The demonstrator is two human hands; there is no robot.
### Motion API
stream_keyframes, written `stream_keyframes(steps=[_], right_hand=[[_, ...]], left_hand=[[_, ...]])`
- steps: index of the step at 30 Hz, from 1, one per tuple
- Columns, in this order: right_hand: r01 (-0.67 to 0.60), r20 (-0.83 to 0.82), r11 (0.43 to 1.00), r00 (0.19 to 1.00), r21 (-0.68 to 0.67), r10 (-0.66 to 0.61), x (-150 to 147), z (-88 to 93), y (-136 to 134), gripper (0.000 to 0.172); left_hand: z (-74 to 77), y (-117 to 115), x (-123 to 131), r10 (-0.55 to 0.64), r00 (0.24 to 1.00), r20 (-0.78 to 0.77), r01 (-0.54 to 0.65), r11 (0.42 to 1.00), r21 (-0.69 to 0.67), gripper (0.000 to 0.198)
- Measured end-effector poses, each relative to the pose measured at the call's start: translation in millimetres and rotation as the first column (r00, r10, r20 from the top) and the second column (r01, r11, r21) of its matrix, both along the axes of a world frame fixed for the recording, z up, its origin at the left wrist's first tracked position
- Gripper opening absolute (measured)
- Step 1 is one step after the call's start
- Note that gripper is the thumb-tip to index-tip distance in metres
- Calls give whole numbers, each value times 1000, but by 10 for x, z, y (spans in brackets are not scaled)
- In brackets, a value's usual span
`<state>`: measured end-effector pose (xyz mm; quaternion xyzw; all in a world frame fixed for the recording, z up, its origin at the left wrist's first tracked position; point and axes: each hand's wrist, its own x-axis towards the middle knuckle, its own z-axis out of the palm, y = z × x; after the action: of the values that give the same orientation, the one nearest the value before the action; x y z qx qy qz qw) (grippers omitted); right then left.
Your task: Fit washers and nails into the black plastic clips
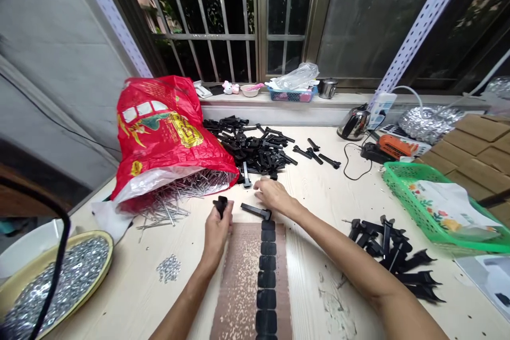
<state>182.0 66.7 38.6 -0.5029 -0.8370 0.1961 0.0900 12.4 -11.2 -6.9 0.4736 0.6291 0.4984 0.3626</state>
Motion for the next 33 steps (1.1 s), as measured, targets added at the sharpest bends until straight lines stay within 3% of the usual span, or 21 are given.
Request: stream_keyframes(steps=[3, 6, 8, 10, 12, 14, 16, 17, 20, 22, 24, 26, 29, 31, 33], right_hand=[[-21, 126, 1000, 992, 20, 18, -47, -135, -24, 25], [-41, 183, 998, 983, 55, 30, -72, -249, -148, 26], [-3, 142, 990, 990, 139, -16, -98, -275, -212, 18], [42, -2, 955, 999, 295, -43, -144, -270, -257, 15], [-10, -136, 892, 988, 452, 80, -210, -264, -294, 20], [-197, -153, 816, 932, 543, 327, -276, -285, -310, 25], [-330, -154, 741, 852, 585, 501, -322, -338, -268, 29], [-334, -170, 734, 838, 591, 518, -334, -371, -213, 32], [-188, -155, 803, 932, 566, 327, -329, -454, 86, 32], [-147, 2, 829, 985, 540, 173, -306, -478, 343, 36], [-194, 169, 825, 978, 531, 122, -280, -473, 555, 38], [-258, 238, 811, 959, 526, 151, -262, -441, 645, 33], [-213, 75, 821, 976, 531, 204, -298, -371, 478, 22], [-66, -170, 883, 972, 465, 162, -385, -329, 219, 17], [14, -376, 958, 921, 287, 99, -493, -294, -35, 13]], left_hand=[[16, 38, -82, 45, 970, 241, -18, 994, -111, 50], [39, 67, -89, 46, 918, 395, -4, 994, -106, 52], [51, 84, -78, 36, 824, 565, 47, 990, -132, 51], [65, 104, -79, 38, 684, 729, 156, 968, -196, 49], [78, 127, -99, 35, 530, 847, 274, 939, -210, 44], [81, 152, -134, 17, 399, 917, 324, 933, -159, 33], [64, 176, -179, 23, 328, 944, 306, 943, -130, 18], [49, 188, -202, 44, 314, 948, 299, 943, -143, 13], [-9, 214, -265, 141, 315, 939, 275, 933, -232, 12], [-37, 219, -294, 174, 324, 930, 242, 935, -259, 15], [-44, 213, -310, 165, 328, 930, 211, 947, -243, 21], [-28, 203, -311, 127, 367, 922, 175, 964, -202, 27], [17, 194, -280, 71, 518, 852, 56, 992, -116, 38], [41, 192, -241, 40, 619, 784, -9, 999, -44, 45], [47, 189, -204, -9, 673, 740, 10, 1000, 3, 49]])
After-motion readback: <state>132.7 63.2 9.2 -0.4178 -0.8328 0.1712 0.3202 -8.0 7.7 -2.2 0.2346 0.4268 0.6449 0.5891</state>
